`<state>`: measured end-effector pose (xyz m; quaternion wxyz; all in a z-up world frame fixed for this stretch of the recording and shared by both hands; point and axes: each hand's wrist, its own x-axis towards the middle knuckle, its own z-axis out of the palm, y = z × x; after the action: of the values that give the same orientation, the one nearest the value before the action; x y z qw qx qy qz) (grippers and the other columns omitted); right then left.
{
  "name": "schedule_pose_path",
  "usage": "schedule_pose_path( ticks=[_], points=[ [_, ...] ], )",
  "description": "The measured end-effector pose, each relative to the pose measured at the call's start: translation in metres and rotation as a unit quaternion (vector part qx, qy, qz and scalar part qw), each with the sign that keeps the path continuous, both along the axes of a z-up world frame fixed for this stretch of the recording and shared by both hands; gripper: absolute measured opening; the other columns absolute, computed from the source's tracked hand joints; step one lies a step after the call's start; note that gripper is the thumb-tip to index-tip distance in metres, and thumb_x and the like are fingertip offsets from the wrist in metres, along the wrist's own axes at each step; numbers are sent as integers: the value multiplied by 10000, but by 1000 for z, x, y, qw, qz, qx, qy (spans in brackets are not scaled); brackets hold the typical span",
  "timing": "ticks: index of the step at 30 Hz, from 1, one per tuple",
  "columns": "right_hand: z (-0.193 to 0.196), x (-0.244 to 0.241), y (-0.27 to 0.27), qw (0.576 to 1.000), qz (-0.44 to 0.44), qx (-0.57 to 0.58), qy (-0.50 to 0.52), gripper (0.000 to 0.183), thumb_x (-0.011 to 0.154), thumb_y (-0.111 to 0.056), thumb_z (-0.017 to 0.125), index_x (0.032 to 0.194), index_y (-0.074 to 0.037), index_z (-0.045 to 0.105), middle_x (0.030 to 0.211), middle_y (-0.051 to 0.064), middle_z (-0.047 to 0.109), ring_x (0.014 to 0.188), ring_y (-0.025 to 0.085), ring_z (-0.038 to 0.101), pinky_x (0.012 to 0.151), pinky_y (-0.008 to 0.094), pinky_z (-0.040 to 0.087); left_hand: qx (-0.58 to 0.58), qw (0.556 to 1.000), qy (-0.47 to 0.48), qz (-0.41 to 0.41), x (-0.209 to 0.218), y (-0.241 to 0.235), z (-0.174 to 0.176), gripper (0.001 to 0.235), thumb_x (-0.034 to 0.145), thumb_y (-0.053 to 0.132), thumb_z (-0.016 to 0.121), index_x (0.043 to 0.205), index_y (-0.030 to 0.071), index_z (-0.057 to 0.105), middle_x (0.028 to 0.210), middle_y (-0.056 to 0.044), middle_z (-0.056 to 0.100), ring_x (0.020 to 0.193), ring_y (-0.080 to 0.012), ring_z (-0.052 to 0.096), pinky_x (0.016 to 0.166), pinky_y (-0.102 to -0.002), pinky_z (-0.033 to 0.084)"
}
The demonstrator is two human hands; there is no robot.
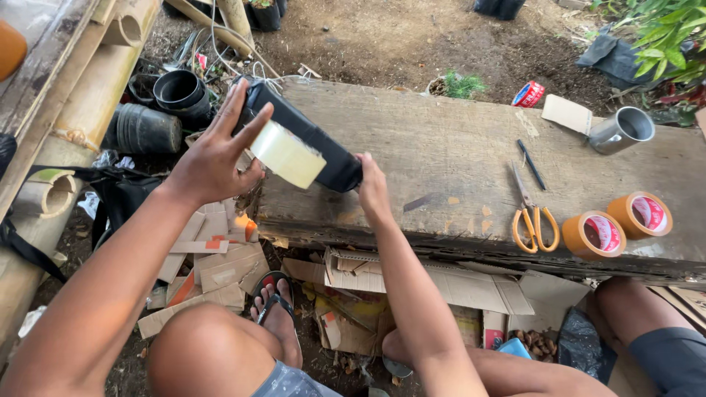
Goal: The person wraps a small black rectangular package with clear packing tape on a wooden workbench. They repeatedly apply tape strips, rotate the package to cover all sides, and smooth the tape down by hand.
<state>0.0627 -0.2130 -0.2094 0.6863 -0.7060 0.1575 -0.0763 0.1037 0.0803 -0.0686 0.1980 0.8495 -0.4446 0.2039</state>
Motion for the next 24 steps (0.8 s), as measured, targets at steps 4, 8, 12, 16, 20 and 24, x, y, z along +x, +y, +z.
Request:
schedule_pose_path(
  ticks=[4, 8, 12, 16, 20, 24],
  points=[
    [27, 2, -17, 972, -16, -236, 17, 486, 1090, -412, 453, 1037, -28, 746, 874, 102, 706, 796, 227, 638, 713, 386, 533, -100, 989, 112, 16, 2, 6, -32, 1079, 828, 118, 787, 1650, 341, 123, 1732, -226, -14, 1558, -484, 213, 1087, -481, 452],
    [55, -24, -55, 925, -15, -379, -7, 345, 1029, -332, 613, 1015, -15, 749, 777, 176, 685, 695, 271, 675, 663, 399, 526, -136, 973, 186, 11, -9, 2, -89, 1058, 894, 153, 785, 1664, 348, 86, 1729, -176, -44, 1600, -432, 171, 1076, -419, 528],
    [76, -31, -60, 909, 11, -416, -24, 316, 973, -346, 673, 1063, -59, 767, 925, 166, 746, 842, 309, 738, 758, 380, 555, -75, 990, 120, -7, -5, -11, -122, 1104, 860, 205, 799, 1664, 299, 49, 1747, -111, 5, 1597, -392, 226, 1193, -575, 380],
    [105, -43, -45, 817, 34, -572, -65, 387, 960, -397, 714, 1206, -99, 747, 1312, 182, 693, 1192, 362, 640, 975, 458, 485, -31, 985, 167, 18, -8, -9, -141, 1029, 837, 310, 785, 1619, 315, 116, 1715, -56, 161, 1322, -417, 430, 1098, -486, 475],
    [119, -66, 18, 813, 251, -499, -166, 913, 797, -535, 787, 1481, -41, 438, 1478, 207, 505, 1394, 376, 454, 1155, 518, 355, -48, 994, 102, -10, -9, -4, -138, 970, 926, 191, 692, 1685, 193, 88, 1698, -139, 239, 1365, -456, 451, 1143, -521, 430],
    [120, -56, 80, 815, 295, -480, -132, 743, 756, -384, 812, 1330, -36, 492, 1148, 199, 702, 1122, 348, 671, 1110, 476, 423, -29, 989, 147, 16, -6, -7, -124, 1011, 820, 172, 723, 1641, 178, 133, 1657, -139, 304, 1397, -434, 442, 1133, -503, 430]
  ],
)
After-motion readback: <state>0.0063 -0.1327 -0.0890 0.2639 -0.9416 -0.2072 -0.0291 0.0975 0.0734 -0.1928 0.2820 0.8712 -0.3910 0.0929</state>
